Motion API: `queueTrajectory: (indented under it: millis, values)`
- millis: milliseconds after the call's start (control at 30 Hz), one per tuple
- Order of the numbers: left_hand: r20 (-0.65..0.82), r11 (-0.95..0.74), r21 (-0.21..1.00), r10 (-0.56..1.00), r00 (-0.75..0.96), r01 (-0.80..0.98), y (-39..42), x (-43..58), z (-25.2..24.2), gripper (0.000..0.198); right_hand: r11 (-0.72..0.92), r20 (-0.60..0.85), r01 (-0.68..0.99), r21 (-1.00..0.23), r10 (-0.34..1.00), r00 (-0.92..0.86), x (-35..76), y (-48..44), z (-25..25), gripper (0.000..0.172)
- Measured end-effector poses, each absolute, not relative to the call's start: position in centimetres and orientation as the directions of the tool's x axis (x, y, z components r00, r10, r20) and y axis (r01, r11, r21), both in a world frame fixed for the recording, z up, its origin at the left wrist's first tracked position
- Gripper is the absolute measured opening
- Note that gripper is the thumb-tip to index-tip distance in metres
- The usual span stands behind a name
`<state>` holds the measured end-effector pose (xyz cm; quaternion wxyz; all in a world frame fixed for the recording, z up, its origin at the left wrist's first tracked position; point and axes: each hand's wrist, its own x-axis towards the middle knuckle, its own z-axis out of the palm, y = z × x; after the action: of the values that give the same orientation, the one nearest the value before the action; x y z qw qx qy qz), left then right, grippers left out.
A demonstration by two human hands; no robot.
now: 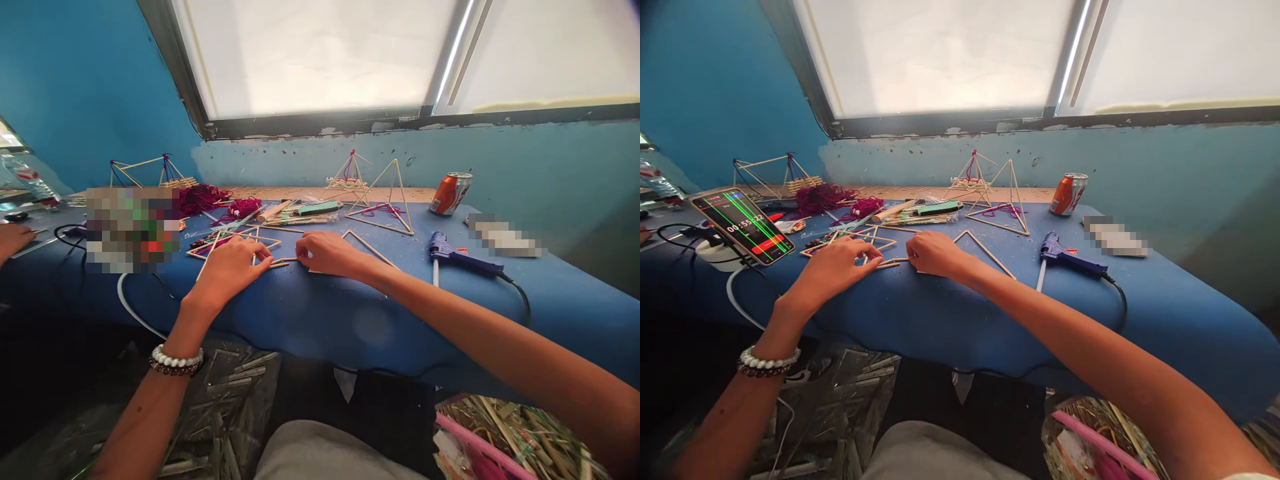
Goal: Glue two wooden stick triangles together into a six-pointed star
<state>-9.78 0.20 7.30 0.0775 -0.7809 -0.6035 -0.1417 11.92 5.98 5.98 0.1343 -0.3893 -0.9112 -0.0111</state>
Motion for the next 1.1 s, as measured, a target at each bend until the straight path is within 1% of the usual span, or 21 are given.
queueTrajectory:
  millis: [233,433,700,1100]
  values:
    - [0.226,-0.213,0.050,0.954,0.197,0.976,0.8,-9.2,8.2,0.026,0.690,0.237,0.723,-0.043,0.710,-0.663,11.6,5.6,6.3,0.027]
    - [0.142,-0.247,0.051,0.961,0.238,0.968,1.7,-9.6,8.8,0.026,0.680,0.231,0.731,-0.053,0.720,-0.654,11.7,5.7,6.3,0.025]
    - [0.126,-0.290,0.018,0.950,0.285,0.957,2.1,-9.9,8.6,0.030,0.706,0.300,0.705,-0.071,0.689,-0.660,12.0,6.1,5.7,0.024]
    - [0.119,-0.313,0.050,0.945,0.305,0.949,2.3,-10.3,8.3,0.031,0.661,0.266,0.746,-0.081,0.736,-0.623,11.7,5.6,6.6,0.026]
